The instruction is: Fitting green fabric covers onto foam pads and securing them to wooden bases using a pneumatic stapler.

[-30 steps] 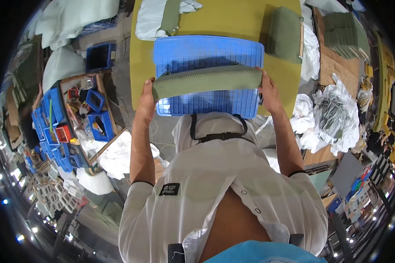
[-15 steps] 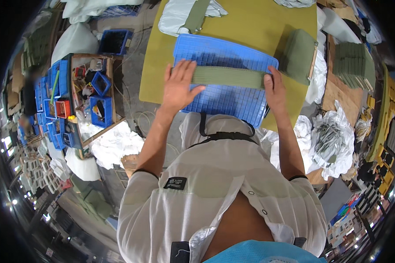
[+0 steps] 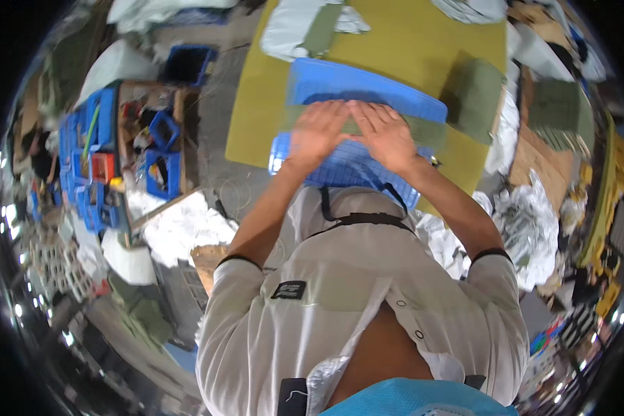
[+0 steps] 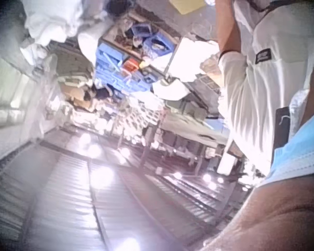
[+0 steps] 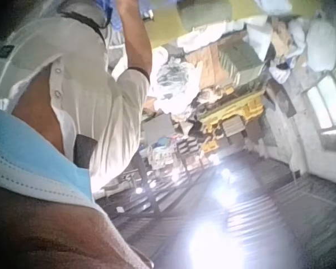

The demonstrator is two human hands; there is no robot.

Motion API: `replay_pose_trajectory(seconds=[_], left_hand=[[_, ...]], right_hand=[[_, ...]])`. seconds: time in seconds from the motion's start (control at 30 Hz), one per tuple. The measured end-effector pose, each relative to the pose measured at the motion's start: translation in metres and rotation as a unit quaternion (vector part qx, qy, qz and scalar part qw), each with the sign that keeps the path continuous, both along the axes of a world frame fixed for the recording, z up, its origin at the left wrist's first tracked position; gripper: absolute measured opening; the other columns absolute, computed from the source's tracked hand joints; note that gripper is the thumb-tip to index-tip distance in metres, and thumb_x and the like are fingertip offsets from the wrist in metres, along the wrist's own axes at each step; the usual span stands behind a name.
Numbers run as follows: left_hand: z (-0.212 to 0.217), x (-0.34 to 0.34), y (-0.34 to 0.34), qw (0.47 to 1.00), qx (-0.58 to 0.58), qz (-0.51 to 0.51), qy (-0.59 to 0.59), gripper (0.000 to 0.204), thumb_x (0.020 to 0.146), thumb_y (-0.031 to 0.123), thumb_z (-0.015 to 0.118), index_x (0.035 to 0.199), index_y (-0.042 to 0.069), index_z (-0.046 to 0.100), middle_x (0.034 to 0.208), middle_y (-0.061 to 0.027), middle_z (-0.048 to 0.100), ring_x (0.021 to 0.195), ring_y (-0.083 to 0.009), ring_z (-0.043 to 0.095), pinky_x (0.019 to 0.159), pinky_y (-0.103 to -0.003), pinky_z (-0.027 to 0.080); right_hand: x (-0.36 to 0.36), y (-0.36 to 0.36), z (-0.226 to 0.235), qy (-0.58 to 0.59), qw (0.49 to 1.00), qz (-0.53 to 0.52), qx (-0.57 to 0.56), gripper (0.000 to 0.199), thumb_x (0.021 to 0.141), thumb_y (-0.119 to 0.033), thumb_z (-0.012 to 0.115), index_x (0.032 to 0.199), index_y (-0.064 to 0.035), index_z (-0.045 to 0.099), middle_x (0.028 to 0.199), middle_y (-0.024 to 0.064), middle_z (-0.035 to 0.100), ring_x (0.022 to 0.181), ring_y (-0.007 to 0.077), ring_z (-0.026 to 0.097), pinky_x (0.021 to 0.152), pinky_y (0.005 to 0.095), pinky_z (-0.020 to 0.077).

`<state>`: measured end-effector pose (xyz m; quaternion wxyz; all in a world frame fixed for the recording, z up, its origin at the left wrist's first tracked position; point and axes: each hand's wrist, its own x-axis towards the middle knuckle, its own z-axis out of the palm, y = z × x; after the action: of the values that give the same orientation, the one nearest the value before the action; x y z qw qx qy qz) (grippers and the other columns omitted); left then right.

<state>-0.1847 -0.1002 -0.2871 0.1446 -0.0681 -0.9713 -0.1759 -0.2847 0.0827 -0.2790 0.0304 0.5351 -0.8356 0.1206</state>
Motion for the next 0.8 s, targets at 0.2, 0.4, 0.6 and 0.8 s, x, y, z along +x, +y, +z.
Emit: replay_pose_trajectory(seconds=[0.2, 0.4, 0.6, 0.8], left_hand=[[-0.005, 0.014, -0.05, 0.987, 0.146, 0.058, 0.019, 0.031, 0.092, 0.025, 0.068, 0.116, 0.005, 0.069, 0.114, -0.0134, 0.067, 0.105, -0.033, 0.063, 0.096, -0.042, 0.048], [-0.051, 0.005, -0.059, 0.896, 0.409, 0.174, -0.008, 0.026, 0.102, 0.02, 0.053, 0.112, 0.001, 0.068, 0.096, -0.0084, 0.066, 0.092, -0.0194, 0.061, 0.087, -0.033, 0.047], [-0.089, 0.016, -0.077, 0.645, 0.739, 0.176, -0.088, 0.037, 0.105, 0.031, 0.044, 0.117, 0.0, 0.061, 0.103, -0.0082, 0.064, 0.093, -0.0192, 0.061, 0.088, -0.035, 0.048], [-0.107, 0.045, -0.087, 0.438, 0.836, 0.188, -0.271, 0.039, 0.102, 0.021, 0.046, 0.135, 0.0, 0.048, 0.121, -0.0134, 0.062, 0.111, -0.0265, 0.062, 0.099, -0.042, 0.05]], right_hand=[[-0.023, 0.069, 0.016, 0.006, 0.992, -0.113, -0.049, 0.064, 0.079, -0.051, 0.073, 0.129, -0.0119, 0.061, 0.119, 0.0071, 0.063, 0.108, 0.0289, 0.06, 0.098, 0.044, 0.0469], [-0.042, 0.081, -0.01, -0.034, 0.958, -0.201, -0.2, 0.035, 0.088, -0.041, 0.07, 0.107, -0.0119, 0.071, 0.097, 0.007, 0.069, 0.087, 0.0308, 0.063, 0.086, 0.0413, 0.0521], [-0.036, 0.084, -0.028, -0.41, 0.7, -0.402, -0.424, 0.026, 0.096, -0.028, 0.062, 0.101, -0.004, 0.069, 0.092, 0.0062, 0.069, 0.083, 0.0169, 0.064, 0.077, 0.0335, 0.0508], [0.022, 0.125, -0.031, -0.614, 0.464, -0.456, -0.448, 0.041, 0.09, -0.028, 0.069, 0.119, 0.0014, 0.065, 0.1, 0.0079, 0.07, 0.086, 0.0161, 0.066, 0.084, 0.029, 0.051]])
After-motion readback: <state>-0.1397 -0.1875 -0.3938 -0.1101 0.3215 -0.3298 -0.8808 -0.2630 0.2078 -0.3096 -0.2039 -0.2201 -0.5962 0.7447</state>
